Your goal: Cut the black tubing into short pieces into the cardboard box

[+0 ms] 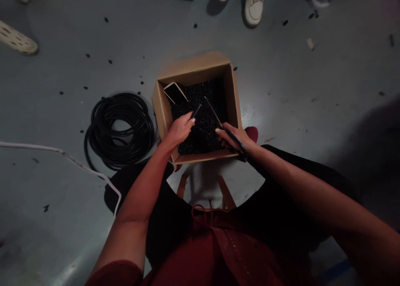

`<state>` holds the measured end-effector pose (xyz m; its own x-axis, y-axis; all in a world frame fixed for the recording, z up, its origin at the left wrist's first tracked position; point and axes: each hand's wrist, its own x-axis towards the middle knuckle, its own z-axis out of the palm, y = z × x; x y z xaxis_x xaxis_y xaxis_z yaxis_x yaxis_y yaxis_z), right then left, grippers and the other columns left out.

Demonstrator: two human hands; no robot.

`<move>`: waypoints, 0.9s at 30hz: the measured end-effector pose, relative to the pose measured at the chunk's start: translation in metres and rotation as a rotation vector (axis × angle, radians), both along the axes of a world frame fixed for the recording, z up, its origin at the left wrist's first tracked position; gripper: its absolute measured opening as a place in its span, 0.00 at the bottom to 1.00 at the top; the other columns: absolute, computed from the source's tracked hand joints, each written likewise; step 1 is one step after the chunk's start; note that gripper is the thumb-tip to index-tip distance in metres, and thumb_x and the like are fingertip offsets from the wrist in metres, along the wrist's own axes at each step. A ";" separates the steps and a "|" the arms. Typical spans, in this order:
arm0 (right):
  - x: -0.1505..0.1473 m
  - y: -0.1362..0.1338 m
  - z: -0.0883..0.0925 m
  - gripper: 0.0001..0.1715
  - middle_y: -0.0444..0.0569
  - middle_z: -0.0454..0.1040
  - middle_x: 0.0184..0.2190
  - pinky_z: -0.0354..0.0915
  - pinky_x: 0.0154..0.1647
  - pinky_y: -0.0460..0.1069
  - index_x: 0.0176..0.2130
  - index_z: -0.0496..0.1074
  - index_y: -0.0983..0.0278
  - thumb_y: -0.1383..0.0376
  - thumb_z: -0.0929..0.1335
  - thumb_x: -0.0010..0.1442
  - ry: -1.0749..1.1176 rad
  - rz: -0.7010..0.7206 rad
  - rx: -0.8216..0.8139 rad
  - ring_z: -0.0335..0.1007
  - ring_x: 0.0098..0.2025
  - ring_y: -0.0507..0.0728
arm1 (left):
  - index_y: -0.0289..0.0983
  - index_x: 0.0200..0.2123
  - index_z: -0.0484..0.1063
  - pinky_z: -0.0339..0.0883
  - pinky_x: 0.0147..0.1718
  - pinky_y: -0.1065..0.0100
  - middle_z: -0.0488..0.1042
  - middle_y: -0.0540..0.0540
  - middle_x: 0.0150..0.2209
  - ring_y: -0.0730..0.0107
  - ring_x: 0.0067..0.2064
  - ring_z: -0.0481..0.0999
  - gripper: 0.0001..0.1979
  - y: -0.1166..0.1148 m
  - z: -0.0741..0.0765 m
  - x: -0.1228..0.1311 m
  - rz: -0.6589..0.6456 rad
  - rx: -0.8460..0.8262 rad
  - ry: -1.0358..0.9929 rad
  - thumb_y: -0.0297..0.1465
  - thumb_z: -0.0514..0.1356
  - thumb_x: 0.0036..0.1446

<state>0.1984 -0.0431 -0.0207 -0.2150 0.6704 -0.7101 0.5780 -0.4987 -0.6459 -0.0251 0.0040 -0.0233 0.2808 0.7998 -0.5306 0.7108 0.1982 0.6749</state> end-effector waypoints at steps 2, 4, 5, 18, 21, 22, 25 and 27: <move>-0.001 0.002 0.006 0.19 0.51 0.76 0.34 0.64 0.30 0.49 0.43 0.68 0.60 0.49 0.61 0.67 -0.005 0.024 0.017 0.72 0.30 0.55 | 0.34 0.51 0.71 0.65 0.34 0.71 0.76 0.47 0.36 0.74 0.29 0.70 0.16 0.001 0.001 -0.002 0.034 -0.013 -0.043 0.30 0.49 0.65; -0.001 0.002 0.007 0.21 0.51 0.77 0.35 0.65 0.34 0.50 0.47 0.69 0.60 0.49 0.61 0.67 -0.021 0.054 0.042 0.73 0.32 0.57 | 0.34 0.57 0.68 0.65 0.33 0.71 0.76 0.48 0.35 0.76 0.28 0.69 0.19 0.001 0.000 -0.002 0.089 -0.017 -0.057 0.30 0.50 0.64; -0.002 0.002 0.007 0.22 0.51 0.77 0.35 0.65 0.35 0.51 0.49 0.69 0.60 0.48 0.61 0.66 -0.039 0.073 0.060 0.74 0.34 0.58 | 0.33 0.58 0.66 0.65 0.33 0.71 0.77 0.48 0.35 0.76 0.28 0.69 0.21 0.001 -0.001 -0.002 0.119 -0.015 -0.056 0.30 0.51 0.64; -0.005 0.002 0.011 0.26 0.55 0.78 0.40 0.64 0.42 0.53 0.52 0.68 0.62 0.47 0.62 0.65 -0.079 0.170 0.050 0.74 0.43 0.63 | 0.31 0.54 0.69 0.65 0.35 0.70 0.77 0.46 0.36 0.75 0.28 0.70 0.19 -0.001 0.006 0.006 0.053 -0.037 -0.033 0.29 0.51 0.63; -0.005 0.001 0.008 0.25 0.54 0.78 0.40 0.64 0.43 0.53 0.52 0.67 0.62 0.48 0.63 0.65 -0.049 0.164 0.046 0.74 0.43 0.63 | 0.31 0.54 0.70 0.65 0.34 0.70 0.77 0.47 0.35 0.75 0.29 0.70 0.18 -0.003 0.007 0.006 0.020 -0.038 -0.051 0.30 0.50 0.63; -0.005 0.001 0.007 0.25 0.54 0.78 0.40 0.64 0.43 0.53 0.52 0.67 0.62 0.48 0.63 0.65 -0.038 0.157 0.044 0.74 0.43 0.63 | 0.32 0.53 0.70 0.65 0.34 0.70 0.77 0.47 0.35 0.75 0.29 0.70 0.18 -0.003 0.007 0.006 0.007 -0.032 -0.058 0.30 0.50 0.63; -0.005 -0.001 0.005 0.23 0.53 0.77 0.39 0.66 0.41 0.53 0.49 0.67 0.62 0.48 0.63 0.65 0.001 0.135 0.033 0.74 0.41 0.61 | 0.32 0.50 0.73 0.65 0.34 0.71 0.77 0.46 0.35 0.74 0.30 0.70 0.17 -0.005 0.007 0.006 -0.042 -0.012 -0.068 0.30 0.50 0.64; -0.005 -0.001 0.005 0.21 0.52 0.77 0.37 0.66 0.39 0.51 0.47 0.67 0.62 0.48 0.63 0.66 0.039 0.114 0.018 0.74 0.38 0.59 | 0.32 0.48 0.74 0.66 0.35 0.71 0.77 0.46 0.35 0.73 0.31 0.71 0.16 -0.005 0.006 0.006 -0.071 -0.003 -0.063 0.30 0.50 0.64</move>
<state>0.1929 -0.0445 -0.0161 -0.3182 0.6523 -0.6880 0.6044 -0.4195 -0.6773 -0.0189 -0.0011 -0.0170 0.3695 0.7752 -0.5124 0.6794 0.1508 0.7181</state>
